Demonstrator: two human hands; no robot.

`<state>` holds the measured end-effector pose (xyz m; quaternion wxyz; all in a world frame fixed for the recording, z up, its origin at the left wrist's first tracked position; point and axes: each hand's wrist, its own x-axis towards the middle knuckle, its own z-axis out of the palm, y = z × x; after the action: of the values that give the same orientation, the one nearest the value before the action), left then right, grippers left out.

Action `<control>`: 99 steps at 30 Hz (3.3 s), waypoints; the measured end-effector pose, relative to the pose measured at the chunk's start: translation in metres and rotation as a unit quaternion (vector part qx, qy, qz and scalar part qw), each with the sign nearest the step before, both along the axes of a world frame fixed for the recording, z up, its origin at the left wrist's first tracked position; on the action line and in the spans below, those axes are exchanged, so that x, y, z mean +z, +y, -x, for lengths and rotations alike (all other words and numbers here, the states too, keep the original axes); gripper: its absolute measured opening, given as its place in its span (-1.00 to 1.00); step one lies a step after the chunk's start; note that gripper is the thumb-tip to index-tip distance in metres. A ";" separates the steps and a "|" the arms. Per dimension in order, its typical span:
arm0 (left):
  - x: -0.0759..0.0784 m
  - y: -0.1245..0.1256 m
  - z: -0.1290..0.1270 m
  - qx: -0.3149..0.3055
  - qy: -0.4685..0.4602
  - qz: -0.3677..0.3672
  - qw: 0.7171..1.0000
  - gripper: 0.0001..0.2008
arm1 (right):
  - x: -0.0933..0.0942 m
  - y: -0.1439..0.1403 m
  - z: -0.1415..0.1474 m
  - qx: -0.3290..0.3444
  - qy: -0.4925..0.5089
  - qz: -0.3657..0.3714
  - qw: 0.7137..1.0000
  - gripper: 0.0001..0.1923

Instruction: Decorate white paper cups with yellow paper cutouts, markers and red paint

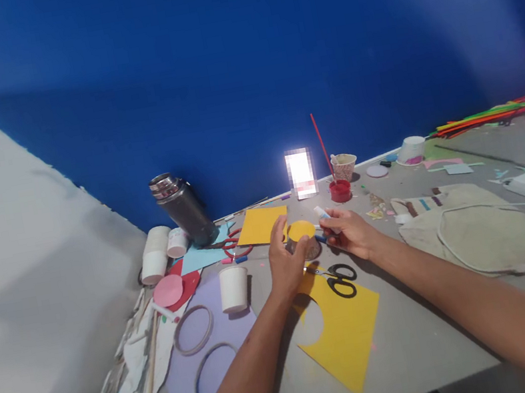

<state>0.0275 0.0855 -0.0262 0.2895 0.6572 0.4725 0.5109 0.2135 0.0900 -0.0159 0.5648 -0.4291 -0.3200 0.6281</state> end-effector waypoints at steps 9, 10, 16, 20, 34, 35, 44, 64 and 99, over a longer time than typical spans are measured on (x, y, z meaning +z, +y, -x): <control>0.001 0.002 0.013 -0.023 -0.067 0.086 0.994 -0.60 | 0.003 0.000 0.006 0.003 -0.037 -0.011 0.999 -0.51; 0.001 0.002 0.013 -0.021 -0.072 0.090 0.993 -0.58 | 0.004 -0.001 0.007 0.004 -0.046 -0.012 0.999 -0.53; -0.005 0.004 0.014 -0.060 -0.032 0.115 0.991 -0.21 | 0.004 -0.006 0.006 -0.004 -0.089 -0.012 0.996 -0.57; -0.005 0.006 0.008 -0.086 -0.010 0.093 0.992 -0.08 | 0.002 -0.006 0.004 -0.019 -0.085 -0.016 0.996 -0.48; 0.035 -0.004 0.014 -0.070 -0.251 0.078 0.962 -0.11 | 0.011 -0.024 0.012 0.045 0.005 -0.015 0.999 -0.45; 0.038 -0.005 0.014 -0.069 -0.259 0.077 0.960 -0.11 | 0.014 -0.027 0.014 0.059 0.013 -0.019 0.998 -0.44; 0.065 -0.028 0.005 -0.062 -0.185 0.048 0.980 -0.19 | 0.031 -0.043 0.019 0.078 0.065 -0.064 0.993 -0.39; 0.136 -0.033 0.018 -0.215 -0.012 0.013 0.976 -0.37 | 0.081 -0.074 0.008 0.098 0.158 -0.122 0.975 -0.50; 0.126 -0.022 -0.009 -0.196 -0.113 0.057 0.972 -0.52 | 0.088 -0.069 0.002 0.050 0.251 -0.112 0.960 -0.62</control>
<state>0.0369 0.0640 0.1000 0.4728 0.6575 0.3265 0.4874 0.2114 0.0215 0.0719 0.6393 -0.1754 -0.2571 0.7032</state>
